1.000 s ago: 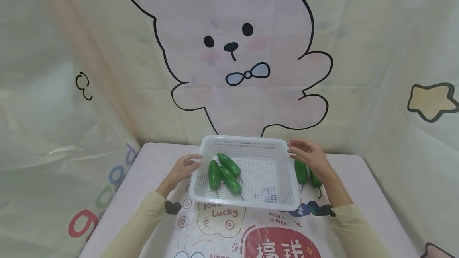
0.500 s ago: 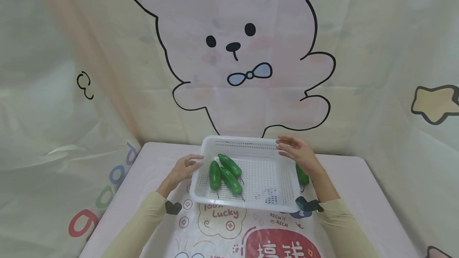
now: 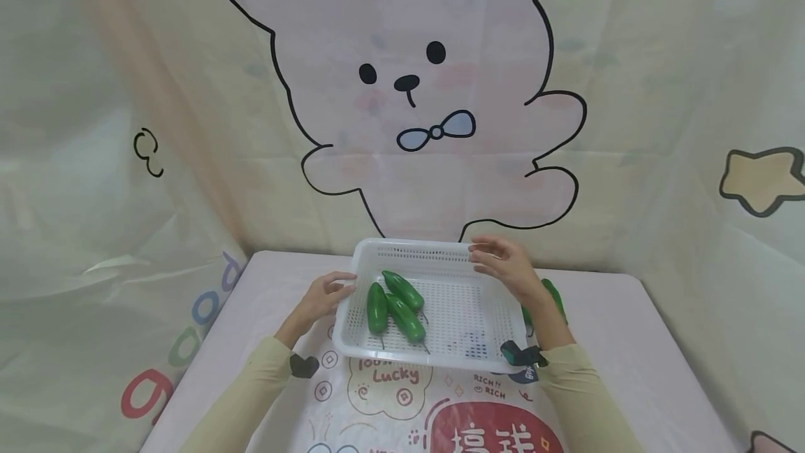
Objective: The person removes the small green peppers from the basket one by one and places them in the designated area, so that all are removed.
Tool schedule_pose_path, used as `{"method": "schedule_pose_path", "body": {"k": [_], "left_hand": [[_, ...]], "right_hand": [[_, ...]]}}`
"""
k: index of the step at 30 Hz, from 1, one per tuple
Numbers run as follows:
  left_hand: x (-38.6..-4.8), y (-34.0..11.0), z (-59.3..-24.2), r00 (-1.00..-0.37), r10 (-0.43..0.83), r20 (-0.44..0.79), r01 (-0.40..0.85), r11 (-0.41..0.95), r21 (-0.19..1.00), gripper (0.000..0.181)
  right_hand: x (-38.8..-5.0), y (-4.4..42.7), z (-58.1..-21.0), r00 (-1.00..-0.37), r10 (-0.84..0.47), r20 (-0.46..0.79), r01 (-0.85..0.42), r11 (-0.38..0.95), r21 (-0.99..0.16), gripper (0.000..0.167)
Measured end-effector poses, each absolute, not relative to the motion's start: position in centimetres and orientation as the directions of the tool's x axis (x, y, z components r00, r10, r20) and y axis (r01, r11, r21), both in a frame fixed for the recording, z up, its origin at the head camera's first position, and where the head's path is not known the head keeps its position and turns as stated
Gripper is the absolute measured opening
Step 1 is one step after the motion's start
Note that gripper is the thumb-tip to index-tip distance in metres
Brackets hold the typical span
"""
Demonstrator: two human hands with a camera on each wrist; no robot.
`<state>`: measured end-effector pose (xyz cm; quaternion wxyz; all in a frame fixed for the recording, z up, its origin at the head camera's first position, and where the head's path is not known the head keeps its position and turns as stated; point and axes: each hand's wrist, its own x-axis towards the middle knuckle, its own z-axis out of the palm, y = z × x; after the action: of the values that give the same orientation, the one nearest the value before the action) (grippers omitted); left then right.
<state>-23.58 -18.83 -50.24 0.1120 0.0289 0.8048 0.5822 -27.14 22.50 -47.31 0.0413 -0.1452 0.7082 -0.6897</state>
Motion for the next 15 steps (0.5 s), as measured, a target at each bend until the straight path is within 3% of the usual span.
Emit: {"method": "schedule_pose_path", "body": {"k": [15], "left_hand": [[-22.9,-18.5,-49.0,-0.973,0.17,-0.154,-0.093,0.322,0.942,0.039]], "right_hand": [[-27.0,20.3,-48.1,-0.957,-0.274,0.092,-0.087,-0.031,-0.996,0.053]]}}
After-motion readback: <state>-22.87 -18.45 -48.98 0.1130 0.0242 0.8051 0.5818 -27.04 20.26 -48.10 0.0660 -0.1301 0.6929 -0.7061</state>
